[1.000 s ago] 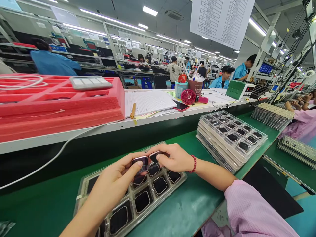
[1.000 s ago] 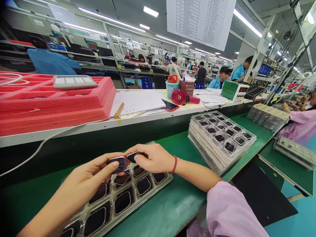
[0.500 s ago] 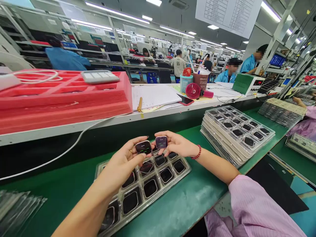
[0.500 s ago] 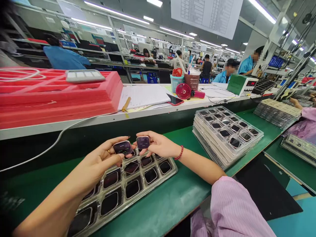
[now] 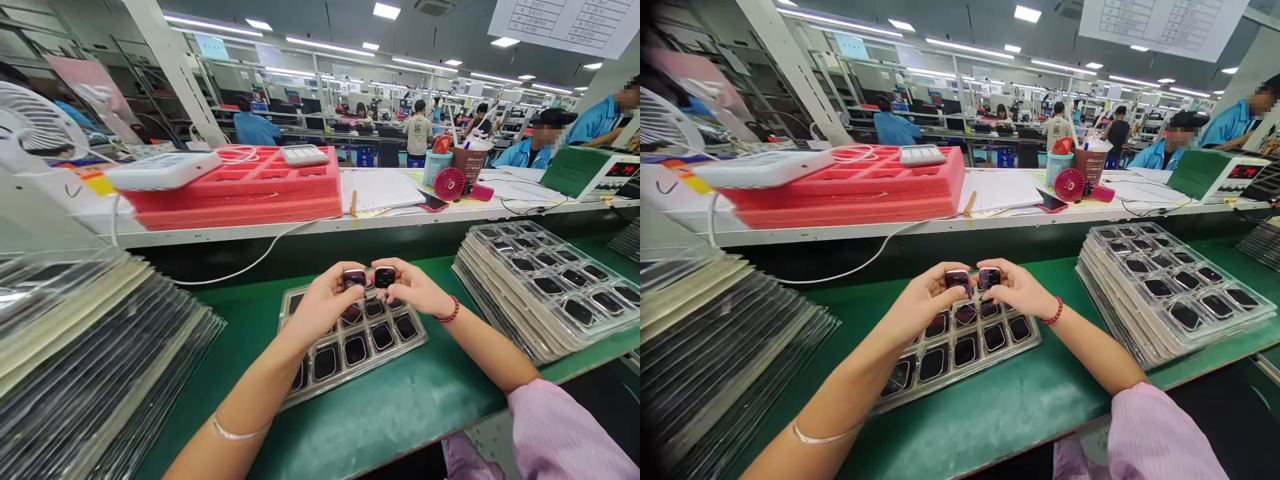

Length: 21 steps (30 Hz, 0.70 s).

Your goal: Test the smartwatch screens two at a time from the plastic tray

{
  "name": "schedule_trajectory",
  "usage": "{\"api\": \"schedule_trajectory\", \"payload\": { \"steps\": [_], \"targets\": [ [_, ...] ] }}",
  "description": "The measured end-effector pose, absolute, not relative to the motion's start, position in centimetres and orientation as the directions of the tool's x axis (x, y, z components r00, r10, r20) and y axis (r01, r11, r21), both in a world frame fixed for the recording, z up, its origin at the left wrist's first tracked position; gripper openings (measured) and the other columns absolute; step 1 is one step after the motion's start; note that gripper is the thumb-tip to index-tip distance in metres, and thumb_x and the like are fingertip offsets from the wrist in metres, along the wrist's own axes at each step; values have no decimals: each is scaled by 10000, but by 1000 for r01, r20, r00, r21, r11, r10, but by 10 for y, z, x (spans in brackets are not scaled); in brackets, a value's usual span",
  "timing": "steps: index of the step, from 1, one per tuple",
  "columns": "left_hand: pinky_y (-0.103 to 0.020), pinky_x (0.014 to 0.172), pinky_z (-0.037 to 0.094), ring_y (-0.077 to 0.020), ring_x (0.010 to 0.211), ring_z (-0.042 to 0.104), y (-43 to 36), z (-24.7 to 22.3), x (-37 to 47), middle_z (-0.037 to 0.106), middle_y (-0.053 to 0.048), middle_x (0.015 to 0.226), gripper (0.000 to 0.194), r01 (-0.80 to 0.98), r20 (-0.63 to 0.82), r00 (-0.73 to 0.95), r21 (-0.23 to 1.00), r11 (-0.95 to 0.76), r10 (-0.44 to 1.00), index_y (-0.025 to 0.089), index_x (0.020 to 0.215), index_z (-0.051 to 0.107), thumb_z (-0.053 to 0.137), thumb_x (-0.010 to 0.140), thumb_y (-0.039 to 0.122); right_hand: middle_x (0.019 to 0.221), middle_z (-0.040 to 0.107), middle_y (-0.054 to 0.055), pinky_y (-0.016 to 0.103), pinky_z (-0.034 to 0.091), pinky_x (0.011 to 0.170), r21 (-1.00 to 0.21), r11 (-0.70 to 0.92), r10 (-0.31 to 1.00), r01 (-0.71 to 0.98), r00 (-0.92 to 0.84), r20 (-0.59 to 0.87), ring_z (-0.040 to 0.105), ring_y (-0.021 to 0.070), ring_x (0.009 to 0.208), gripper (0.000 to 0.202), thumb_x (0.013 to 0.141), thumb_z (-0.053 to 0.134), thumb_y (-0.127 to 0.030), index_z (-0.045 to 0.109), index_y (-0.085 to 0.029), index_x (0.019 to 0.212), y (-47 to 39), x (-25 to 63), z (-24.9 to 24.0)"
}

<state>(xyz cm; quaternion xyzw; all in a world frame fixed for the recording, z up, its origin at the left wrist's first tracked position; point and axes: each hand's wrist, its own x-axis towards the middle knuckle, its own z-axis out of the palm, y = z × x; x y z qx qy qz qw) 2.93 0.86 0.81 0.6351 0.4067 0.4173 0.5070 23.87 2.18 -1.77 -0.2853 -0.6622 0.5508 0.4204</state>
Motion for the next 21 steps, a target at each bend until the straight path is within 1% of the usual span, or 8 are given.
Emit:
{"api": "schedule_trajectory", "payload": {
  "steps": [3,6,8,10,14,18,21],
  "targets": [
    [-309,651,523,-210,791,658,8,8,30,690,-59,909,346,100,131,322,980,-172,937,173,1045,611,697,760,350,1098,692,84,225,583,645,-966,253,840,-55,-483,247,695,107,751,402,848,558,-166,550,-150,1250,21,239,-17],
    [-319,706,531,-237,893,675,7,10,30,709,-70,984,430,103,143,337,977,-188,931,186,1108,595,716,709,290,1144,680,84,225,584,655,-961,268,844,-60,-467,265,697,109,774,477,791,569,-115,536,-163,1264,21,239,-16],
    [-327,727,534,-245,915,680,7,11,31,716,-78,1016,476,109,140,341,976,-187,930,187,1133,587,726,688,282,1171,670,84,230,588,675,-960,272,843,-63,-466,269,699,112,797,528,759,577,-91,524,-173,1278,20,239,-16],
    [-330,715,536,-244,892,684,6,11,31,721,-83,1011,469,108,134,334,978,-179,933,182,1125,595,731,695,311,1163,674,83,233,589,679,-959,279,840,-56,-469,272,700,114,795,521,767,578,-99,522,-173,1279,18,239,-16],
    [-334,704,535,-249,884,686,7,10,32,726,-96,979,418,72,141,320,982,-173,937,162,1066,620,728,729,384,1087,702,79,225,576,653,-953,302,835,-38,-472,283,696,112,751,426,826,548,-140,546,-155,1252,18,239,-16],
    [-349,748,546,-243,902,682,8,10,32,732,-101,1042,522,92,134,328,981,-172,935,167,1161,595,755,692,330,1148,693,87,220,573,667,-946,311,823,-85,-474,313,696,110,777,485,774,552,-97,532,-159,1254,20,240,-16],
    [-364,790,559,-261,935,694,8,11,30,738,-112,1053,517,101,154,326,975,-197,933,164,1137,610,769,694,379,1158,685,88,212,567,660,-950,298,821,-94,-482,306,693,104,772,505,766,547,-85,519,-161,1264,19,239,-16]
  ]
}}
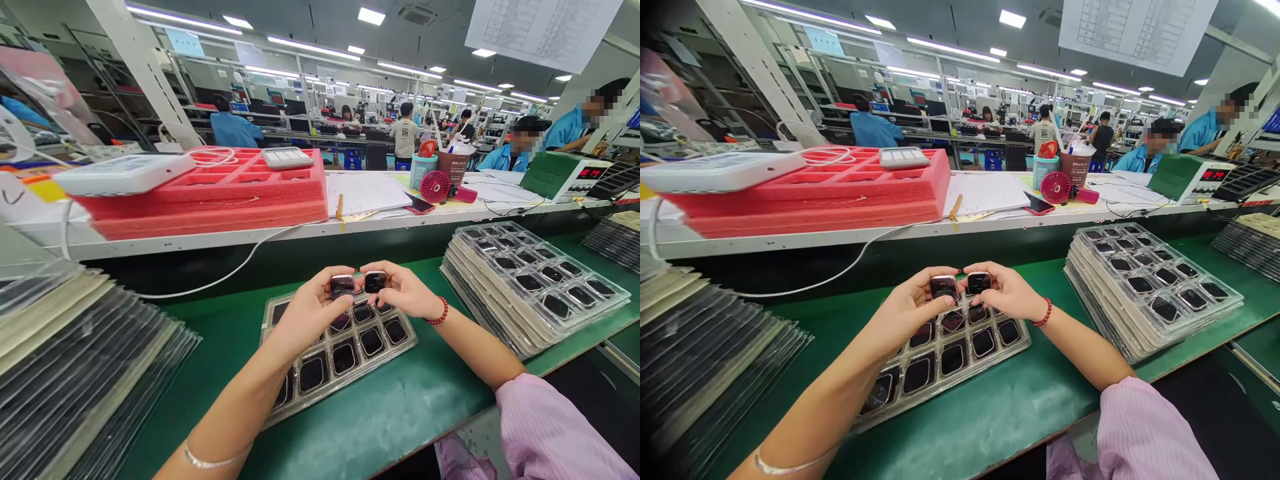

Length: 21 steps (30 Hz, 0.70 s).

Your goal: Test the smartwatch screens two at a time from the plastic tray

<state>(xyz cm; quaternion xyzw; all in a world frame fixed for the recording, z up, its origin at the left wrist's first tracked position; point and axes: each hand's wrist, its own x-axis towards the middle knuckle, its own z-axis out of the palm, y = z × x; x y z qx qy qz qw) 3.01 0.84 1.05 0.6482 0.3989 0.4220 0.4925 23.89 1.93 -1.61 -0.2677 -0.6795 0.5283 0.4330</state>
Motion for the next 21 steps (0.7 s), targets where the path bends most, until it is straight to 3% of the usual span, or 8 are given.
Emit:
{"api": "schedule_trajectory", "payload": {
  "steps": [4,8,15,21],
  "targets": [
    [-365,731,595,-288,903,722,11,4,25,747,-124,1025,520,150,129,322,971,-185,938,172,1120,630,741,752,521,1028,685,60,187,543,616,-961,271,848,-57,-458,266,680,84,693,425,806,502,-80,552,-146,1223,20,233,-19],
    [-408,826,616,-333,994,724,22,-7,20,754,-110,1070,641,166,118,310,970,-176,943,220,1197,621,778,696,586,1059,678,66,176,535,628,-963,269,845,-35,-471,253,672,74,697,509,783,491,-12,542,-149,1270,28,232,-21],
    [-399,883,602,-334,1023,710,22,-4,20,766,-65,1047,585,192,82,293,971,-143,953,257,1156,664,811,656,523,1160,652,99,159,527,654,-967,254,844,-19,-484,231,670,72,757,543,783,494,19,531,-136,1303,26,236,-16],
    [-387,801,604,-327,987,707,13,-4,27,751,-85,1078,620,175,107,241,973,-152,965,249,1185,631,739,694,612,1145,650,95,164,521,650,-965,262,832,-31,-499,242,663,74,750,572,768,488,31,513,-144,1312,28,235,-19]
  ]
}}
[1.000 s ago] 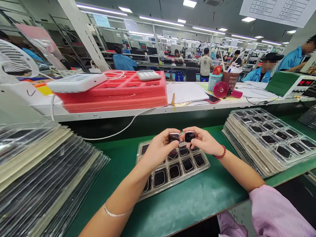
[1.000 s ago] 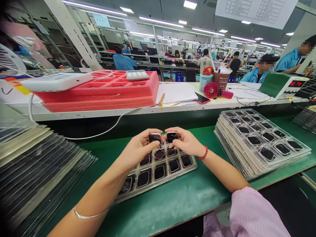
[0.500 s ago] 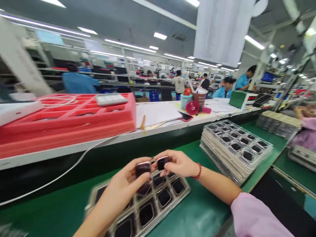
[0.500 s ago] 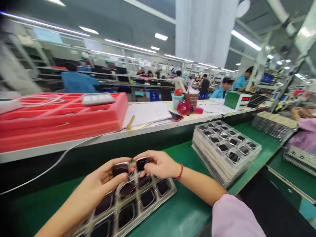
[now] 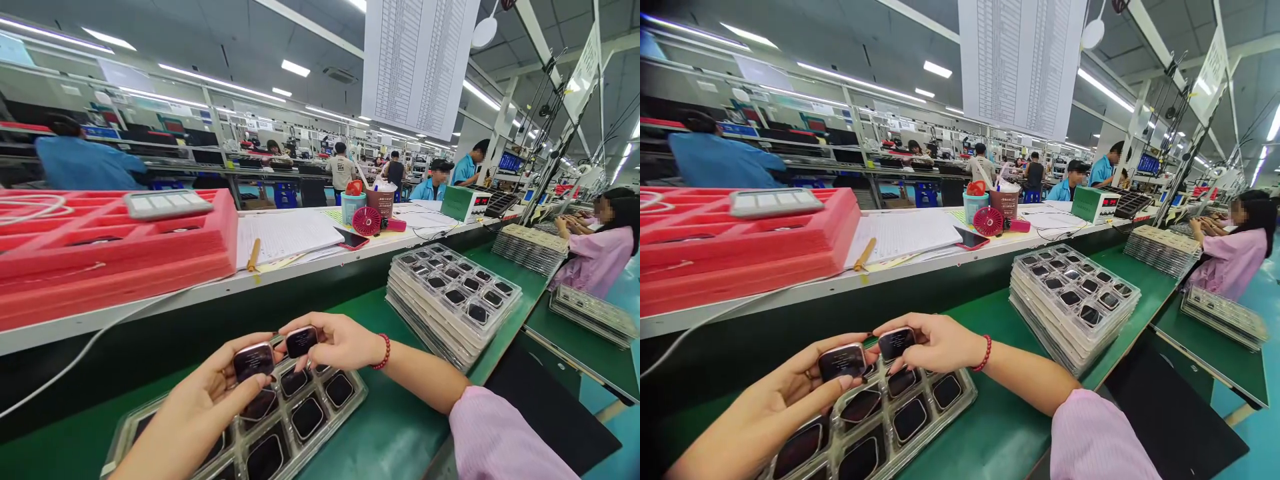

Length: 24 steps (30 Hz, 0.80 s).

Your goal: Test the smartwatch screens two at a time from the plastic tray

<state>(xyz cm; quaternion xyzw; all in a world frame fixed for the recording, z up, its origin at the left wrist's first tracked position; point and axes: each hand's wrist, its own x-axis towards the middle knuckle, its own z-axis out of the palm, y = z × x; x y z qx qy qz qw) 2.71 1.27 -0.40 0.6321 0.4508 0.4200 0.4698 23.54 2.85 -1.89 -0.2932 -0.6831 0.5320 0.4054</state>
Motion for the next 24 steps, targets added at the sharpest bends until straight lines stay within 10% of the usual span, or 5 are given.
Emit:
{"api": "schedule_trajectory", "payload": {
  "steps": [24],
  "targets": [
    [-383,863,537,-271,1000,690,6,11,32,735,-109,1092,534,104,102,332,984,-144,938,167,1179,584,716,682,307,1200,643,93,238,581,689,-957,287,820,-45,-505,269,691,119,816,544,742,553,-86,508,-175,1277,17,243,-12]
  ]
}}
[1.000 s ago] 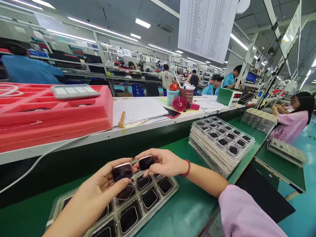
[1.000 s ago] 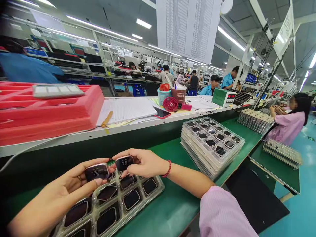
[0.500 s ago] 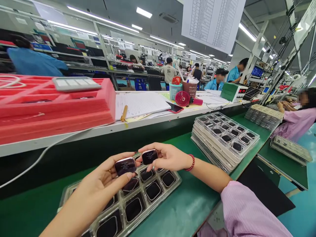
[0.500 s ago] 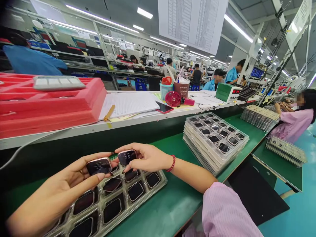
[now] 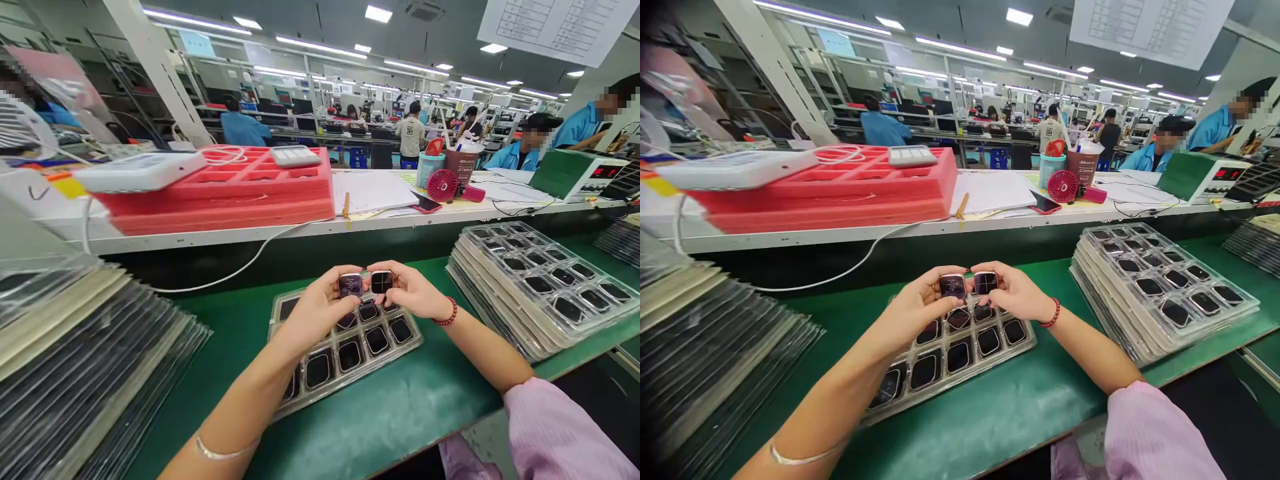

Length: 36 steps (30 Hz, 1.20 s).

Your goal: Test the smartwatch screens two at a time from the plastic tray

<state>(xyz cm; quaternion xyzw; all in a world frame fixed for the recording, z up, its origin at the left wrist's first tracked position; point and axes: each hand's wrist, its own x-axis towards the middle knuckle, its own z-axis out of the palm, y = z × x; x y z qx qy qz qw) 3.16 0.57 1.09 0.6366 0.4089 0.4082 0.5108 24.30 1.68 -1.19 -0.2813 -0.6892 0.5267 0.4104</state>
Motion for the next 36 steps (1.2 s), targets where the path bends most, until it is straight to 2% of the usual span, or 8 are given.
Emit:
{"api": "schedule_trajectory", "payload": {
  "steps": [7,15,18,23,26,29,32,36],
  "targets": [
    [-379,770,566,-307,968,704,12,7,31,742,-148,1045,509,144,108,337,976,-165,935,151,1087,605,712,717,485,1055,667,64,197,540,615,-962,271,842,-25,-478,250,672,90,709,414,825,565,-127,541,-162,1237,19,236,-15],
    [-427,1003,534,-329,1118,672,3,14,25,729,-95,1176,567,137,63,325,984,-113,943,232,1175,613,790,676,437,1020,653,54,186,541,645,-967,253,842,7,-494,217,675,94,738,489,834,544,-70,499,-168,1311,16,239,-7],
    [-395,980,552,-324,1112,674,4,15,23,728,-69,1184,585,174,8,349,982,-73,937,263,1176,633,816,648,434,993,647,45,197,552,672,-969,248,842,13,-498,209,672,99,762,521,826,536,-45,488,-178,1327,16,239,-5],
    [-398,846,593,-307,913,724,7,8,25,748,-95,1079,530,169,103,320,972,-164,942,225,1155,647,752,692,460,915,636,24,188,543,640,-970,239,853,47,-487,186,668,96,721,552,797,516,-20,475,-171,1327,22,239,-10],
    [-347,722,585,-283,861,725,9,10,26,746,-109,1064,528,176,109,308,970,-169,945,212,1190,625,722,726,448,954,638,33,187,543,637,-969,245,845,34,-498,197,676,99,735,571,773,505,-16,476,-166,1324,26,240,-13],
    [-312,663,558,-291,925,710,6,16,29,740,-110,1053,556,154,81,330,978,-138,941,194,1166,613,754,658,371,1051,645,53,193,552,644,-967,254,828,-12,-515,224,677,99,763,587,756,489,-28,460,-170,1325,22,241,-12],
    [-333,717,557,-279,941,698,5,19,32,729,-97,1032,547,89,93,349,987,-132,933,175,1159,600,708,636,295,1136,644,71,221,573,689,-964,261,826,-52,-505,251,673,100,793,602,748,497,-47,447,-167,1336,19,244,-11],
    [-360,816,546,-226,876,685,3,18,32,708,-64,997,538,70,102,347,988,-134,932,170,1169,592,691,647,261,1067,643,51,237,587,691,-963,264,826,-48,-505,251,684,117,825,595,732,503,-44,476,-174,1312,18,246,-10]
  ]
}}
